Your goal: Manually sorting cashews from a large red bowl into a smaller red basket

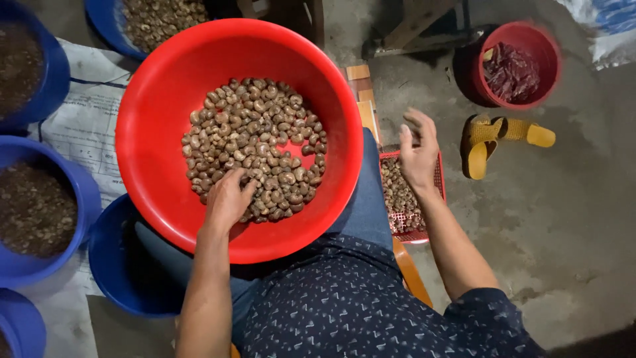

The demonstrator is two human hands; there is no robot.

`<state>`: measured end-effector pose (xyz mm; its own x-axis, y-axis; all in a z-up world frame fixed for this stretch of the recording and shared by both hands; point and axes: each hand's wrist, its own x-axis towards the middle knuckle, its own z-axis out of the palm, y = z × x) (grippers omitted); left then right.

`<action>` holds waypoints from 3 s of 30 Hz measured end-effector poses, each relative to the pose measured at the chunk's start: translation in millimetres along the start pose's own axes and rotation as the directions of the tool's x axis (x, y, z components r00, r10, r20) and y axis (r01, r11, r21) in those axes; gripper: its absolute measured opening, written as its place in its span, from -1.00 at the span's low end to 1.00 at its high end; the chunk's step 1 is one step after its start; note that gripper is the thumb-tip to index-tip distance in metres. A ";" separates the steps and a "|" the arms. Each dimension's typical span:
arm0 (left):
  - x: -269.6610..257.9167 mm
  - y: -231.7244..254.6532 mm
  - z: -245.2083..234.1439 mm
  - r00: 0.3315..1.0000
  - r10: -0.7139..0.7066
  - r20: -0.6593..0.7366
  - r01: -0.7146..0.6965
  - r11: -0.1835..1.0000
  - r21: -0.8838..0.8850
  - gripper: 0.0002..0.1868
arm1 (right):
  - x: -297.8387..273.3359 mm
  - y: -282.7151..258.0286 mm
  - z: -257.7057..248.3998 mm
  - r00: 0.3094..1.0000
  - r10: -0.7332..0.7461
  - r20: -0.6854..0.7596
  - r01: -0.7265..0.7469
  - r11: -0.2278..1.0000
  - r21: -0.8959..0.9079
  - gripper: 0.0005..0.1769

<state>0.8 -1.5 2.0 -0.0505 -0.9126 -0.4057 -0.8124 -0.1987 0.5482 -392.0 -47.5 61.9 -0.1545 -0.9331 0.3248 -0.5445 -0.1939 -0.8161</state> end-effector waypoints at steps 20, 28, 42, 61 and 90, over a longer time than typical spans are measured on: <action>1.2 -12.7 8.5 0.998 -0.060 0.036 0.058 0.997 0.059 -0.53 | -25.5 -9.2 256.7 0.190 0.037 0.981 0.822 0.541 -0.179 -0.32; 7.0 -29.4 25.9 1.000 -0.011 -0.006 0.011 0.999 0.041 -0.56 | 21.2 27.4 220.2 0.423 0.116 0.898 0.781 0.455 -0.427 -0.27; 0.9 -10.4 11.2 0.999 0.016 -0.042 -0.014 0.999 0.044 -0.72 | 16.9 -9.3 108.4 0.554 -0.190 0.811 0.673 0.676 -0.301 -0.50; 14.5 7.1 2.9 0.987 0.003 -0.163 -0.021 0.994 -0.111 -0.77 | 20.4 -62.3 85.4 0.898 -0.271 0.347 0.249 0.963 0.106 -0.50; 133.1 52.9 88.7 0.985 0.048 -0.166 -0.070 0.989 -0.132 -0.69 | 20.3 -49.4 88.8 0.973 -0.070 0.222 -0.011 0.938 0.346 -0.75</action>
<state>-100.5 -101.8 -87.8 0.0079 -0.9677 -0.2521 -0.7234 -0.1796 0.6667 -295.1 -83.8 66.4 0.0709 -0.9610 0.2673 -0.2237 -0.2765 -0.9346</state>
